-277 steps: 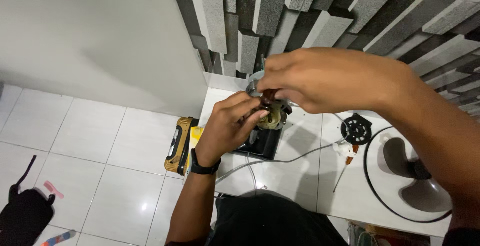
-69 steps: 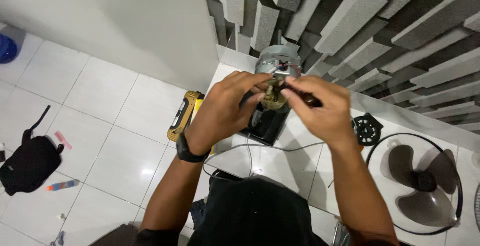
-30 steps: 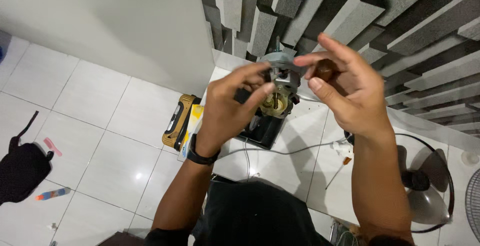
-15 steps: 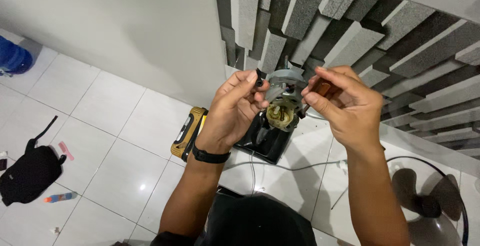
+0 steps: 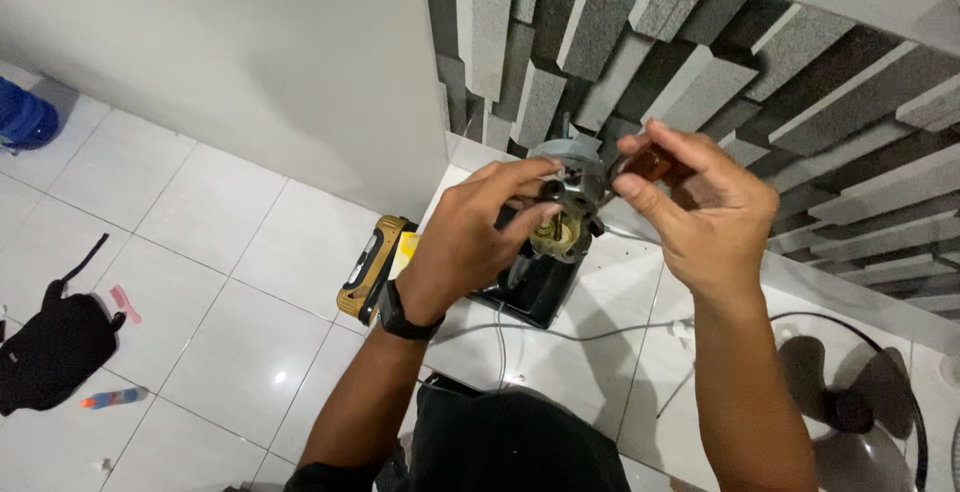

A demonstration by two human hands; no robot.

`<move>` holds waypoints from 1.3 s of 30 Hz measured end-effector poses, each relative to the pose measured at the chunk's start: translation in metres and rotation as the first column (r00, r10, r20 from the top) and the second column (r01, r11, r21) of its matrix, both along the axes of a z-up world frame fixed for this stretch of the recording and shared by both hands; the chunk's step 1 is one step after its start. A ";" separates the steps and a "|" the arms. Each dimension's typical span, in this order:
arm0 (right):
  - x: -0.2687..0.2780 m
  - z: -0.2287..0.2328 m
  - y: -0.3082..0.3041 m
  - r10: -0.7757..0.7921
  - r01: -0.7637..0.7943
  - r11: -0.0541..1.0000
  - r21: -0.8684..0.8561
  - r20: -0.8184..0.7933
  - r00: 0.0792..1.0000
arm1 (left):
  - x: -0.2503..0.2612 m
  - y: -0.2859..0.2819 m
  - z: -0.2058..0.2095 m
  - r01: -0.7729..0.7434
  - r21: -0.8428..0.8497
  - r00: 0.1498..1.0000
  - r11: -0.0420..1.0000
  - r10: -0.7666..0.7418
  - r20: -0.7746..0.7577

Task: The person works on a disassembled fan motor placed on a white countertop. They insert a small cylindrical component into the motor housing, then repeatedly use a screwdriver to tighten or adjust internal parts. The person briefly plugs the motor into a wall socket and tests it before continuing adjustments.

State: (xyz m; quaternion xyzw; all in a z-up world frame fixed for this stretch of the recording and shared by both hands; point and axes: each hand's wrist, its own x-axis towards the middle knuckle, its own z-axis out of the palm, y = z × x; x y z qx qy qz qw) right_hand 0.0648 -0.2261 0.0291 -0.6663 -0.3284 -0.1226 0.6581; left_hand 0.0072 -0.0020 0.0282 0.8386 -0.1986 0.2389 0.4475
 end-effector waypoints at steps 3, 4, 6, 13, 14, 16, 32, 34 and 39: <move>-0.001 0.001 0.001 -0.003 0.003 1.000 -0.004 -0.006 1.000 | 0.000 -0.001 -0.002 0.005 -0.038 1.000 0.999 -0.006 -0.019; -0.001 0.002 0.002 -0.007 0.007 1.000 -0.013 -0.011 1.000 | 0.001 -0.002 -0.002 -0.002 -0.038 0.999 0.999 0.000 -0.047; -0.001 0.002 0.005 0.020 -0.020 0.999 -0.029 0.013 1.000 | -0.001 -0.002 -0.005 -0.026 -0.038 0.994 0.999 0.021 -0.110; 0.004 0.007 0.014 0.077 -0.076 0.997 -0.020 0.055 0.995 | 0.006 0.000 -0.013 -0.004 -0.133 0.987 0.991 -0.018 -0.158; 0.004 0.007 0.014 0.057 -0.056 0.998 -0.026 0.056 0.997 | 0.006 0.001 -0.014 -0.007 -0.206 0.991 0.979 -0.021 -0.135; 0.005 0.009 0.014 0.019 -0.016 0.999 -0.038 0.063 0.998 | 0.010 0.003 -0.013 0.026 -0.384 0.981 0.923 -0.097 -0.166; 0.040 0.120 -0.001 0.152 -0.187 0.970 0.157 0.213 0.965 | 0.062 0.017 0.130 0.401 -0.743 0.747 0.537 -0.661 -0.075; 0.044 0.137 0.002 0.171 -0.206 0.960 0.191 0.185 0.968 | 0.062 0.012 0.136 0.409 -0.760 0.724 0.505 -0.686 -0.067; 0.046 0.168 0.008 0.170 -0.198 0.962 0.187 0.154 0.973 | 0.057 0.001 0.149 0.435 -0.724 0.736 0.536 -0.675 -0.058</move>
